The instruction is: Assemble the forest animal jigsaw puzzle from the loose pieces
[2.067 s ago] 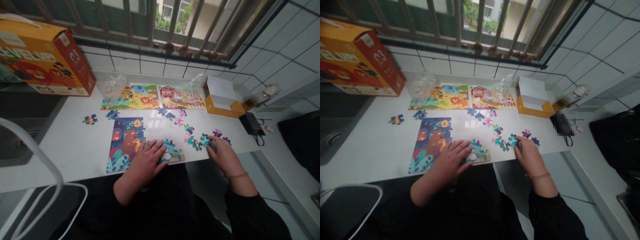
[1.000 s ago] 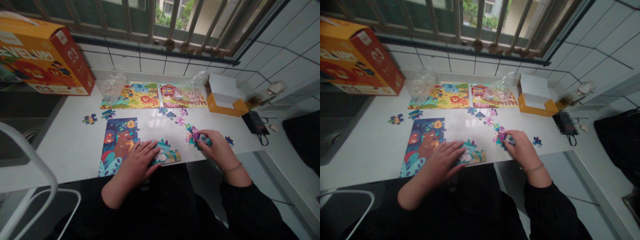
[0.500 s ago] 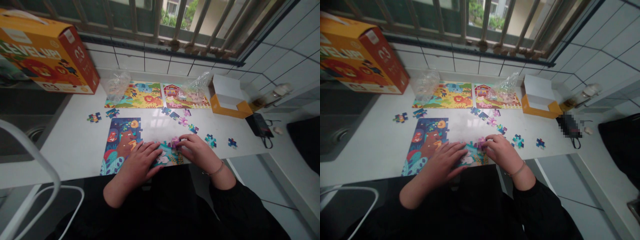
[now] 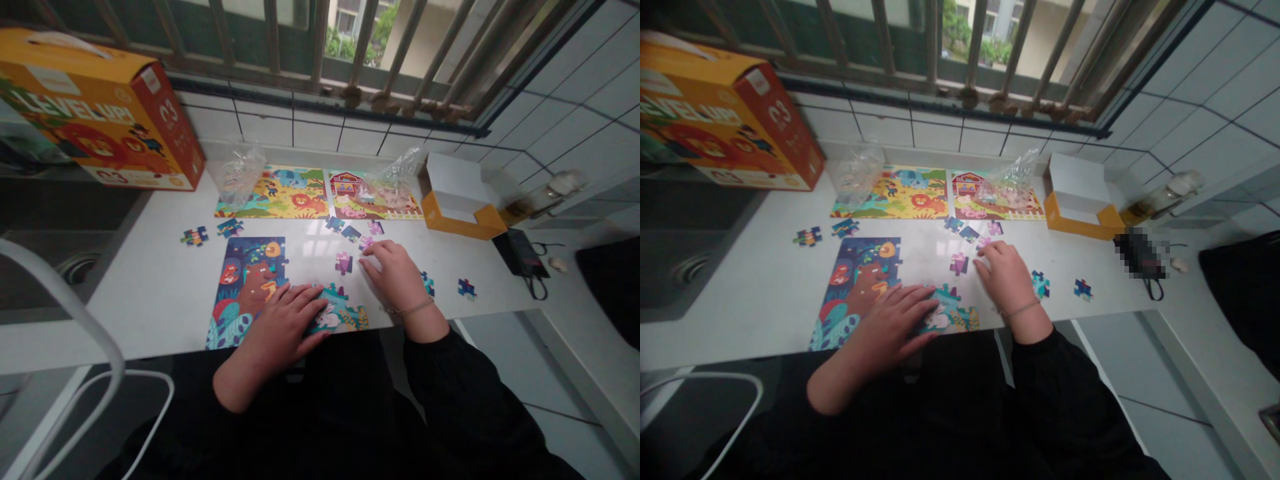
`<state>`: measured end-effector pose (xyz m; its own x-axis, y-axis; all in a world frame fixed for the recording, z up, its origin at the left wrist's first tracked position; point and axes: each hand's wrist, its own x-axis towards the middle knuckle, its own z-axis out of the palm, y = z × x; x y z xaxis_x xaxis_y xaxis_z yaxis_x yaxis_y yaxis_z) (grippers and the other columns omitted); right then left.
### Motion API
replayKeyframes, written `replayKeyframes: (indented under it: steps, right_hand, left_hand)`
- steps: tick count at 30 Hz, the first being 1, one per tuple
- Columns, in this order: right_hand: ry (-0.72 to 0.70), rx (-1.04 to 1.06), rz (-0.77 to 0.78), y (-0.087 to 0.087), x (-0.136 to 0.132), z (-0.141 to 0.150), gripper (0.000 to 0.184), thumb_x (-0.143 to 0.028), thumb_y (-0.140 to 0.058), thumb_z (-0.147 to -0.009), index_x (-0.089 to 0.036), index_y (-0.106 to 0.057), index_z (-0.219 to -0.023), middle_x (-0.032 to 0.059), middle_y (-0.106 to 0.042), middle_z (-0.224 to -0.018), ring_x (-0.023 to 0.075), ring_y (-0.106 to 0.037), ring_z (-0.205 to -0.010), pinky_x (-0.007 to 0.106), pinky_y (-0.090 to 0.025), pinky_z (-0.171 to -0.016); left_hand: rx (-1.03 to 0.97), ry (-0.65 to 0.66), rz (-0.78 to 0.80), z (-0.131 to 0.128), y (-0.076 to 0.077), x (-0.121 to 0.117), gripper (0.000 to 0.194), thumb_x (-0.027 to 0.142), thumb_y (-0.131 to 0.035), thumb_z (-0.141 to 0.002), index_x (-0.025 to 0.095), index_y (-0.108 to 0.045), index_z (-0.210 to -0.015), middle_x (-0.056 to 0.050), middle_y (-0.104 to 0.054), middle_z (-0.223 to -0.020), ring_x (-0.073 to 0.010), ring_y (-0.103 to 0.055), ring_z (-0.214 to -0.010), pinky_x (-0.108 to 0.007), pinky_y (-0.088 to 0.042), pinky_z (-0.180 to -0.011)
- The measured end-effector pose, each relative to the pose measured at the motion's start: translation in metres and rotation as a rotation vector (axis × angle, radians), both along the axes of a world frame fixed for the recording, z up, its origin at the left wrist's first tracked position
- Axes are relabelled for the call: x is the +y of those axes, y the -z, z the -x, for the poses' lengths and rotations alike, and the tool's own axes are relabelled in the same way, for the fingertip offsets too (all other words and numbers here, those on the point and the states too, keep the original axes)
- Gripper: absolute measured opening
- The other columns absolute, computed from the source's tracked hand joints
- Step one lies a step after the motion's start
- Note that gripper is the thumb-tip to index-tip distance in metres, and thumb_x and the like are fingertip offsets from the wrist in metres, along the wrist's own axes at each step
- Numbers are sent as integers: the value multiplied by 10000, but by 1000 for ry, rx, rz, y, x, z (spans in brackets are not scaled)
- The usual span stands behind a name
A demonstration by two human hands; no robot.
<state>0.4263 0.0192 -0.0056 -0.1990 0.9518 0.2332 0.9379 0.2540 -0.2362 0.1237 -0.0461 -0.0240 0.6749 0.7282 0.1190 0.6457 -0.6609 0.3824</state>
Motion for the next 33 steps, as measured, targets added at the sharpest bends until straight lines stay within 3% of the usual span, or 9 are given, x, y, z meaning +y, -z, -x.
replayKeyframes:
  steps: [3, 5, 9, 12, 14, 16, 19, 27, 33]
  right_hand:
    - [297, -187, 113, -7, -1, -18, 393, -437, -702, -1035, -130, -723, -1281, 224, -708, -1222, 369, -677, -1136, 476, -543, -985]
    - [392, -271, 225, -9, -1, -28, 474, -505, -707, -1025, -106, -720, -1282, 234, -698, -1208, 363, -700, -1094, 446, -548, -931]
    - [249, -230, 290, -8, 4, -46, 267, -269, -687, -1005, -165, -773, -1235, 160, -715, -1211, 289, -728, -1075, 374, -552, -953]
    - [117, -142, 219, -4, 6, -56, 413, -32, -611, -911, -192, -793, -1246, 146, -713, -1283, 261, -736, -1083, 368, -559, -1007]
    - [129, -125, 139, 1, 5, -57, 381, -63, -598, -943, -185, -789, -1249, 172, -707, -1269, 278, -741, -1033, 406, -574, -982]
    - [186, -147, 63, 5, 3, -53, 290, -235, -665, -1000, -164, -759, -1265, 188, -715, -1160, 308, -735, -970, 437, -584, -918]
    - [234, -195, 25, 9, 0, -43, 380, -397, -766, -969, -160, -710, -1261, 167, -725, -1024, 323, -720, -922, 421, -573, -840]
    - [207, -81, 180, 0, 7, -46, 332, -251, -742, -920, -180, -658, -1233, 133, -765, -1055, 298, -725, -942, 387, -539, -819]
    - [31, 67, 163, -5, 8, -59, 349, -239, -729, -898, -194, -613, -1225, 111, -744, -1093, 266, -709, -949, 375, -542, -838]
  left_hand:
    - [-8, -7, 1, 0, 0, -1, 515, 508, -676, -1063, 266, -627, -1515, -97, -567, -1686, -353, -541, -1530, -633, -364, -1316]
    - [-16, -12, -1, 1, 0, -1, 502, 504, -680, -1063, 271, -633, -1505, -93, -569, -1685, -350, -540, -1531, -625, -358, -1321]
    - [-14, -7, 1, 1, 0, -1, 494, 503, -669, -1070, 252, -642, -1495, -104, -574, -1677, -356, -545, -1523, -640, -353, -1320]
    - [-4, -3, 7, 0, 0, -1, 500, 502, -665, -1073, 251, -634, -1504, -105, -563, -1688, -357, -537, -1532, -646, -355, -1317]
    - [-4, -3, 8, 0, -1, -1, 505, 500, -671, -1069, 251, -631, -1507, -107, -561, -1690, -360, -536, -1535, -646, -362, -1315]
    - [-11, -3, 5, 0, -2, -1, 511, 495, -682, -1063, 249, -631, -1508, -111, -564, -1687, -362, -541, -1531, -645, -366, -1314]
    - [-13, 0, 6, -1, -3, -1, 511, 488, -691, -1060, 246, -633, -1506, -115, -567, -1684, -361, -554, -1521, -646, -364, -1316]
    - [-6, -3, 3, 0, -2, -1, 508, 520, -670, -1068, 252, -637, -1498, -111, -561, -1690, -355, -539, -1534, -635, -361, -1320]
    - [-15, -7, -3, 0, -2, -1, 506, 506, -683, -1063, 253, -637, -1499, -114, -568, -1682, -352, -545, -1528, -622, -355, -1324]
